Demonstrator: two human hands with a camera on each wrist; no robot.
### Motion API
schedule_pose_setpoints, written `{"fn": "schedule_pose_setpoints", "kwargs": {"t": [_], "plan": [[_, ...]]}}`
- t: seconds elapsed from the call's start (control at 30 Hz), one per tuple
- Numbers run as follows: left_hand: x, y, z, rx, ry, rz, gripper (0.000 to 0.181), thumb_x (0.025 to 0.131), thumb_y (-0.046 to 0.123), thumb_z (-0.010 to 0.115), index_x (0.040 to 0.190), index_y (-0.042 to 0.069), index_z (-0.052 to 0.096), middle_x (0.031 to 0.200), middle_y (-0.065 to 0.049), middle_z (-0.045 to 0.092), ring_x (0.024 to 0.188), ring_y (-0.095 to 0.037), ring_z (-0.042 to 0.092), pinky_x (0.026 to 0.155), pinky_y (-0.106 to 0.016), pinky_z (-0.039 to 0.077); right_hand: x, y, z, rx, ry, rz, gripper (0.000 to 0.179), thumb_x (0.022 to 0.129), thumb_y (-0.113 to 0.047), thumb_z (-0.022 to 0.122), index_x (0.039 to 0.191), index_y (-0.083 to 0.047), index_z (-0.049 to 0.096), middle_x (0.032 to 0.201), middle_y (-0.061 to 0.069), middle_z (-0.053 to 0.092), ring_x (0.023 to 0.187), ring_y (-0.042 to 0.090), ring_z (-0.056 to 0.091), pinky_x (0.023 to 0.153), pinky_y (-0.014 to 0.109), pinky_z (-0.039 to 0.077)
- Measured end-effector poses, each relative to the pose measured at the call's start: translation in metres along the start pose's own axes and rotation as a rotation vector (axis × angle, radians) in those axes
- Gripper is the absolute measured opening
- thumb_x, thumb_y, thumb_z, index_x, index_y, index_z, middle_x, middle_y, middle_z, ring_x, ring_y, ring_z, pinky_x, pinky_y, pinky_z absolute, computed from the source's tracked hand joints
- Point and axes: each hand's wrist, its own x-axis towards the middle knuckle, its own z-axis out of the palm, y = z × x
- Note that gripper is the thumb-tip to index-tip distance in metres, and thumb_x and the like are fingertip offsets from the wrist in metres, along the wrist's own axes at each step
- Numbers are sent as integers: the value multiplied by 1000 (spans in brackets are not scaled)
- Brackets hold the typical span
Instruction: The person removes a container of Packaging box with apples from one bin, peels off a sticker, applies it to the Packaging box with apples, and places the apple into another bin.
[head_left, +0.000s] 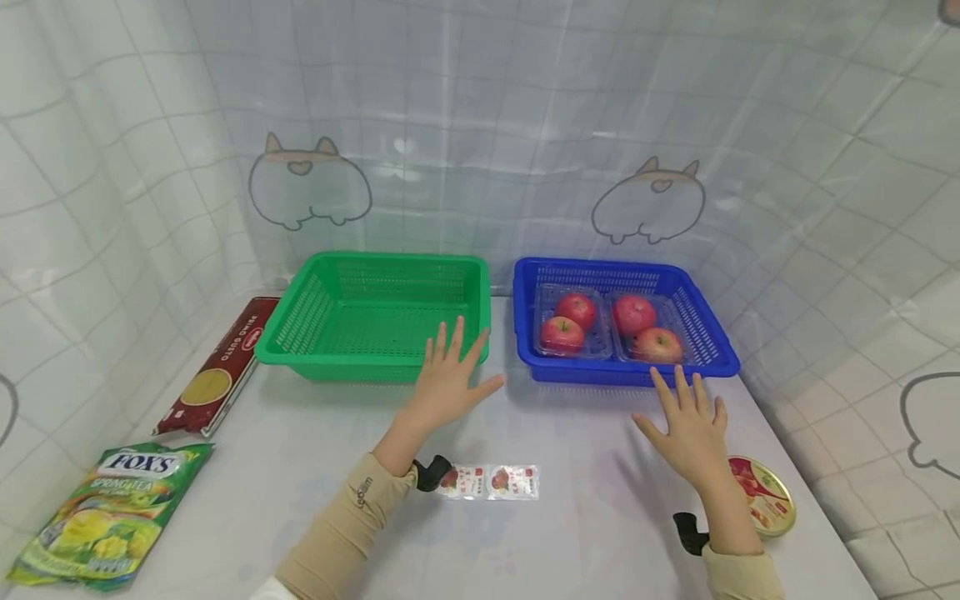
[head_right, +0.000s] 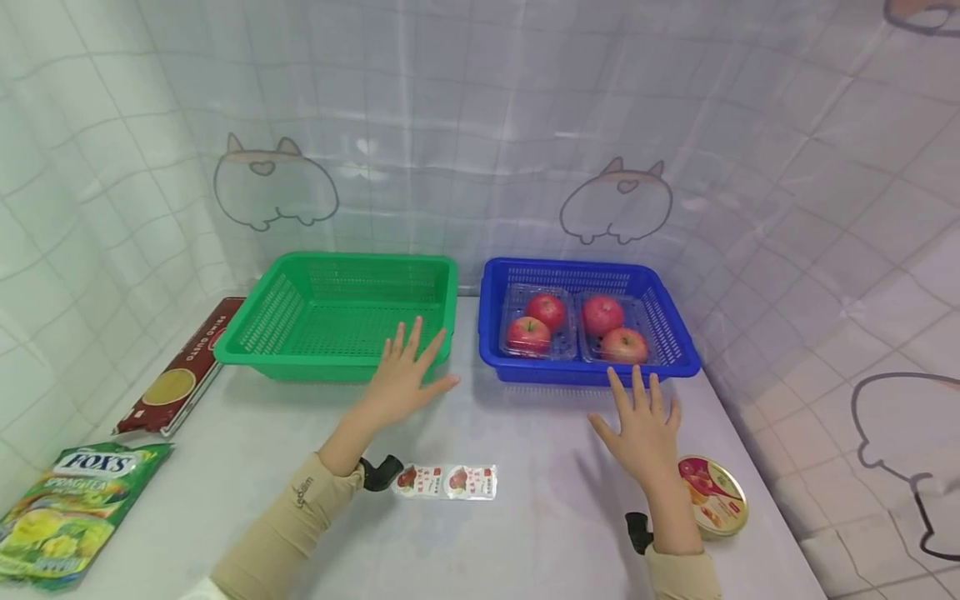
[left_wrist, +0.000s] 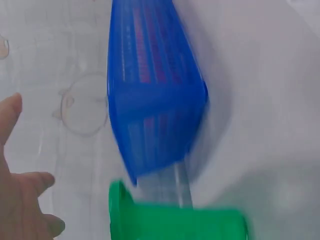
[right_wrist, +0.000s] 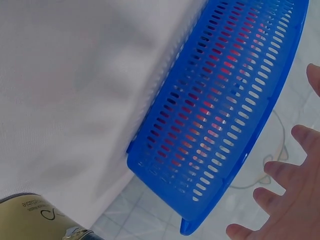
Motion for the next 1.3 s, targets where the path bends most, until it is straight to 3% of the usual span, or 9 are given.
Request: {"fn": "schedule_pose_setpoints", "kwargs": {"t": [0.1, 0.23, 0.4, 0.53, 0.63, 0.83, 0.93, 1.07, 1.3], "plan": [[9, 16, 8, -69, 1, 45, 79, 88, 64, 38, 149, 23, 10, 152, -14, -13, 136, -35, -17, 110, -50, -2, -1, 1, 0, -3, 9, 4, 78, 88, -44, 57, 149, -18, 16, 148, 29, 16, 135, 48, 7, 98, 71, 0], [22, 32, 19, -171, 0, 72, 80, 87, 65, 39, 149, 25, 8, 153, -14, -10, 138, -36, -13, 106, -58, 13, -2, 2, -1, -8, 12, 14, 78, 88, -44, 57, 149, -19, 16, 148, 28, 16, 135, 48, 7, 98, 71, 1], [36, 42, 36, -420, -28, 62, 78, 89, 60, 42, 150, 23, 9, 153, -12, -13, 139, -35, -10, 100, -65, 22, -3, 2, -2, -13, 17, 18, 77, 88, -46, 56, 149, -19, 16, 148, 27, 16, 135, 48, 7, 98, 71, 2], [44, 47, 52, -644, -82, 8, 80, 90, 55, 45, 150, 24, 3, 151, -11, -21, 139, -34, -10, 104, -63, 14, -4, 2, -3, -18, 19, 22, 77, 88, -48, 54, 149, -19, 17, 148, 27, 17, 135, 47, 6, 98, 70, 2], [50, 49, 64, -750, -77, -54, 86, 89, 51, 50, 149, 21, -3, 150, -14, -22, 138, -40, -4, 104, -63, 14, -5, 1, -3, -21, 20, 23, 77, 88, -46, 55, 149, -19, 17, 148, 27, 17, 135, 47, 7, 98, 70, 2], [65, 47, 83, -968, 19, -203, 89, 87, 39, 60, 150, 18, 0, 155, -12, 1, 140, -34, 9, 108, -54, 17, -5, -2, -5, -29, 16, 34, 77, 87, -43, 58, 149, -18, 17, 148, 26, 17, 135, 47, 8, 99, 70, 2], [71, 44, 87, -1025, 66, -234, 85, 86, 32, 62, 150, 18, 7, 154, -9, 14, 138, -32, 17, 108, -52, 21, -4, -4, -6, -21, 15, 41, 76, 88, -44, 56, 148, -18, 18, 149, 26, 17, 135, 46, 8, 100, 69, 3], [75, 42, 88, -1043, 98, -240, 82, 84, 27, 65, 149, 18, 14, 152, -10, 20, 137, -33, 22, 106, -53, 25, -2, -4, -9, 73, 50, 48, 71, 90, -41, 55, 147, -14, 23, 148, 25, 20, 134, 47, 13, 97, 70, 9], [77, 41, 90, -1084, 86, -235, 83, 84, 25, 66, 148, 20, 15, 153, -9, 19, 137, -31, 22, 107, -49, 27, 12, -2, -22, 434, 111, 115, 64, 93, -30, 53, 146, -8, 25, 147, 23, 25, 133, 46, 21, 102, 63, 18]]}}
